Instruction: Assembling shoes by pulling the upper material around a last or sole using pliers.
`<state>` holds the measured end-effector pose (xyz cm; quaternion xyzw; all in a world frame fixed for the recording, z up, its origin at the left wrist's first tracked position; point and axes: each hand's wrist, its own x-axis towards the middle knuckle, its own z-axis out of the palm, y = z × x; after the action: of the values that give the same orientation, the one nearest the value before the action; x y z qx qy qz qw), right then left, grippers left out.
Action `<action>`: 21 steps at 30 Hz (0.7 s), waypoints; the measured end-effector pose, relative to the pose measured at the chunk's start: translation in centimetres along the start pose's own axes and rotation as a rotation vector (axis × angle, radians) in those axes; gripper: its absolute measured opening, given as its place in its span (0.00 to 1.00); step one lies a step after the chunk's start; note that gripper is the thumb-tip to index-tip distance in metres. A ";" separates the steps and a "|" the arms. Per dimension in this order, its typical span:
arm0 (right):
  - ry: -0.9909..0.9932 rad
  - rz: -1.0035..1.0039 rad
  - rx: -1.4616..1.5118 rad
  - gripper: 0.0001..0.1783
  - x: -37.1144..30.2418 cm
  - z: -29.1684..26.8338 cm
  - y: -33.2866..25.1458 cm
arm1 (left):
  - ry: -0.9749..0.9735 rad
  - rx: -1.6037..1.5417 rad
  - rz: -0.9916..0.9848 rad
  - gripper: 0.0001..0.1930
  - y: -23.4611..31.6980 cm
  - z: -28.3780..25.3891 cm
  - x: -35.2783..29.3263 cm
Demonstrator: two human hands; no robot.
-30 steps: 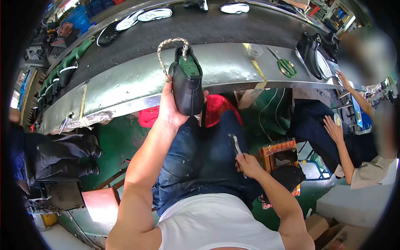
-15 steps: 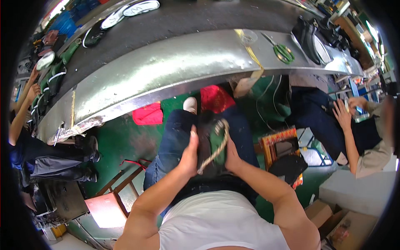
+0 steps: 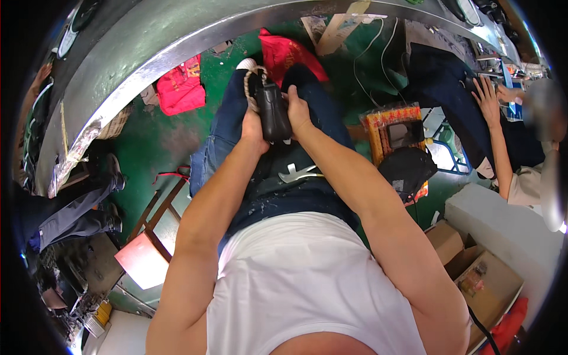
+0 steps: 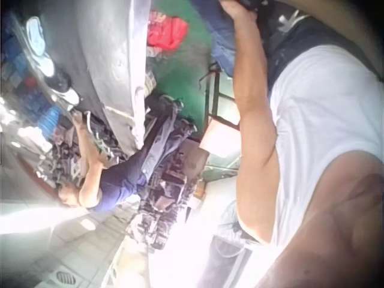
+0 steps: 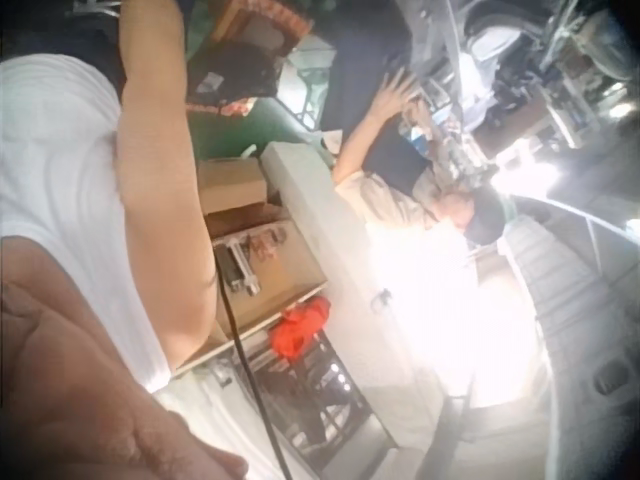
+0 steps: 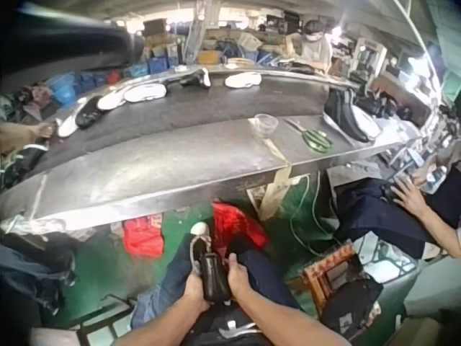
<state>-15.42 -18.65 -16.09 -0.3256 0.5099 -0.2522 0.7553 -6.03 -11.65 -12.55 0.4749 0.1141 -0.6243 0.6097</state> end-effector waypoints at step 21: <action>-0.421 -0.743 -1.030 0.20 -10.7 -2.4 -5.9 | -0.135 0.883 0.470 0.27 2.1 -2.5 -13.8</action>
<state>-21.72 -15.46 -5.87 -0.8409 0.2607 -0.1509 0.4497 -5.80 -1.29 -2.85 0.6590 -0.3104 -0.4881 0.4807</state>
